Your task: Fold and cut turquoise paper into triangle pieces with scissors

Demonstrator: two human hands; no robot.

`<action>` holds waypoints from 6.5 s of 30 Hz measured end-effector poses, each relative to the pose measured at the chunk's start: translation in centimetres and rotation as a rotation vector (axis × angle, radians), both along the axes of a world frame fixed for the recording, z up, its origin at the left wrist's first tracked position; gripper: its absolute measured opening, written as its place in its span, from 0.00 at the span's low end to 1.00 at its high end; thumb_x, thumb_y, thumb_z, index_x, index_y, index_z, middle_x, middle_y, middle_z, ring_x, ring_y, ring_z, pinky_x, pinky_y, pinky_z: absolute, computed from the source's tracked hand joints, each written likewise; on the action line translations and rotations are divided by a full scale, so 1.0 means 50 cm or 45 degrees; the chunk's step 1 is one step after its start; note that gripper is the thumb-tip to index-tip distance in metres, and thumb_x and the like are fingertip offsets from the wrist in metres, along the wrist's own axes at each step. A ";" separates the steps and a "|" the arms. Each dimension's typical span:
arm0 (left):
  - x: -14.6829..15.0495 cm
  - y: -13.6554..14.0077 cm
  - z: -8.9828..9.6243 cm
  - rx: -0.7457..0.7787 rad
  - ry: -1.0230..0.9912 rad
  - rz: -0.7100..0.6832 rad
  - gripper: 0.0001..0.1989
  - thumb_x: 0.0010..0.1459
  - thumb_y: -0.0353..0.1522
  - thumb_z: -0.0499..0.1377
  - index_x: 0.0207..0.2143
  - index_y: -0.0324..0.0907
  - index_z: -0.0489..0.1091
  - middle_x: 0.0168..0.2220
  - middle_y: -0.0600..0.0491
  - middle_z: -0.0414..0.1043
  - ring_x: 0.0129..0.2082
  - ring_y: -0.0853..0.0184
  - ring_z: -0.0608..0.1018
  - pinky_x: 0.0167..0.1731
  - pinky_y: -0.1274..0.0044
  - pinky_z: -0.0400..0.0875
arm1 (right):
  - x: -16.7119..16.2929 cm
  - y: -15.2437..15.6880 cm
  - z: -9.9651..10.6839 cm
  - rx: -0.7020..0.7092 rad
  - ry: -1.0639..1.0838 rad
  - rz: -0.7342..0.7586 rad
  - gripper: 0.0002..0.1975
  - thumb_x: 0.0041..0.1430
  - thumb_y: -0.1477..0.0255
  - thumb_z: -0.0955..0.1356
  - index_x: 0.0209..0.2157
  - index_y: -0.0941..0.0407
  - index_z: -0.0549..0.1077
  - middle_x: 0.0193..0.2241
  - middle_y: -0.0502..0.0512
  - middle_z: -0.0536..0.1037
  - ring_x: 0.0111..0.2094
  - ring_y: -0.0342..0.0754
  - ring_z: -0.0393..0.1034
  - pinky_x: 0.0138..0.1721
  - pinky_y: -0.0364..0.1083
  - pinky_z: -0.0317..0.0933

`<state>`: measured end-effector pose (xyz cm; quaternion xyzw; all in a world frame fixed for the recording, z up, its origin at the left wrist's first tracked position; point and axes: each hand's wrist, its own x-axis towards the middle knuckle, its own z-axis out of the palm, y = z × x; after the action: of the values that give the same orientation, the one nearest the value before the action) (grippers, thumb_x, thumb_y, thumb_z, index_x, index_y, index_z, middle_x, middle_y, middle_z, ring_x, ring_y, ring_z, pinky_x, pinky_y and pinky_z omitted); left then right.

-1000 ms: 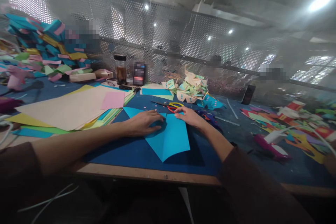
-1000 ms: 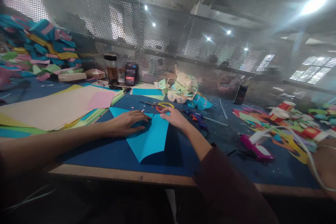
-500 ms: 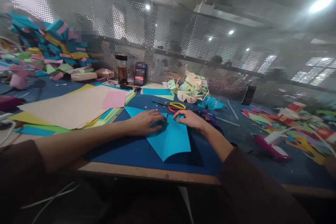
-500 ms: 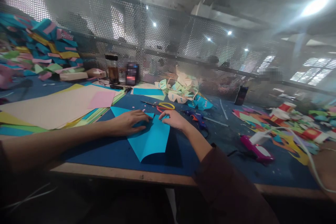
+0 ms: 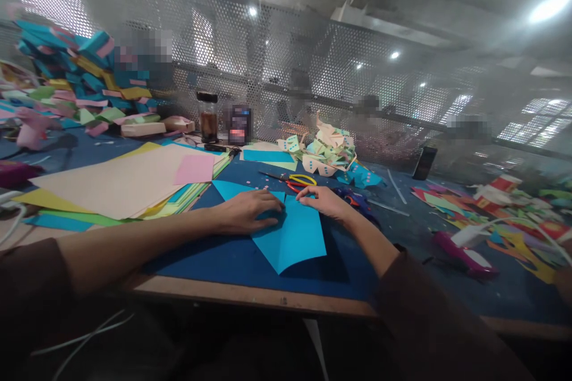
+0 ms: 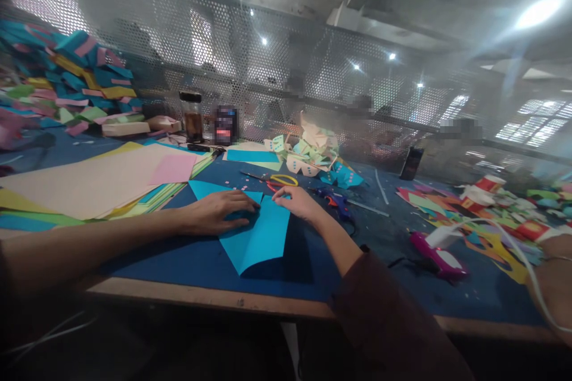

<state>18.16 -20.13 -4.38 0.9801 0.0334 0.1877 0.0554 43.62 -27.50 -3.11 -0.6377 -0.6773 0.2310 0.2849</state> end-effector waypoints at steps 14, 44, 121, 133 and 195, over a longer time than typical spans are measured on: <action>0.001 0.002 -0.001 -0.001 0.045 0.030 0.14 0.66 0.35 0.59 0.52 0.42 0.72 0.53 0.46 0.76 0.54 0.56 0.77 0.60 0.59 0.66 | -0.004 -0.015 0.020 -0.142 0.011 0.245 0.10 0.53 0.72 0.68 0.35 0.57 0.81 0.39 0.54 0.83 0.45 0.52 0.75 0.52 0.49 0.63; -0.005 -0.003 0.004 -0.047 0.035 0.031 0.13 0.67 0.35 0.59 0.52 0.43 0.71 0.54 0.46 0.75 0.55 0.58 0.75 0.53 0.66 0.71 | 0.002 -0.013 0.014 0.027 -0.034 0.177 0.08 0.58 0.70 0.70 0.38 0.56 0.80 0.43 0.56 0.82 0.48 0.53 0.74 0.55 0.51 0.61; -0.005 -0.023 0.018 -0.182 0.197 0.123 0.27 0.62 0.50 0.59 0.56 0.43 0.67 0.58 0.46 0.69 0.57 0.53 0.71 0.57 0.64 0.61 | 0.021 -0.065 0.042 -0.216 -0.039 0.567 0.16 0.60 0.60 0.72 0.47 0.52 0.80 0.47 0.53 0.81 0.50 0.51 0.72 0.53 0.49 0.61; -0.002 -0.021 0.018 -0.175 0.219 0.138 0.27 0.61 0.52 0.59 0.55 0.45 0.66 0.59 0.46 0.69 0.57 0.53 0.70 0.57 0.65 0.61 | 0.023 -0.067 0.042 -0.293 -0.021 0.612 0.12 0.59 0.63 0.72 0.41 0.54 0.82 0.42 0.52 0.82 0.45 0.50 0.74 0.50 0.47 0.62; -0.012 -0.024 0.024 -0.242 0.319 0.129 0.41 0.52 0.58 0.62 0.60 0.44 0.61 0.66 0.42 0.60 0.63 0.46 0.64 0.60 0.58 0.57 | 0.016 -0.133 0.057 -0.305 -0.078 0.531 0.19 0.57 0.56 0.73 0.47 0.51 0.80 0.44 0.52 0.80 0.45 0.52 0.72 0.49 0.49 0.64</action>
<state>17.56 -21.32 -3.17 0.9832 0.1071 0.0625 0.1339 44.41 -34.16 -0.24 -0.5200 -0.7704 0.3442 0.1328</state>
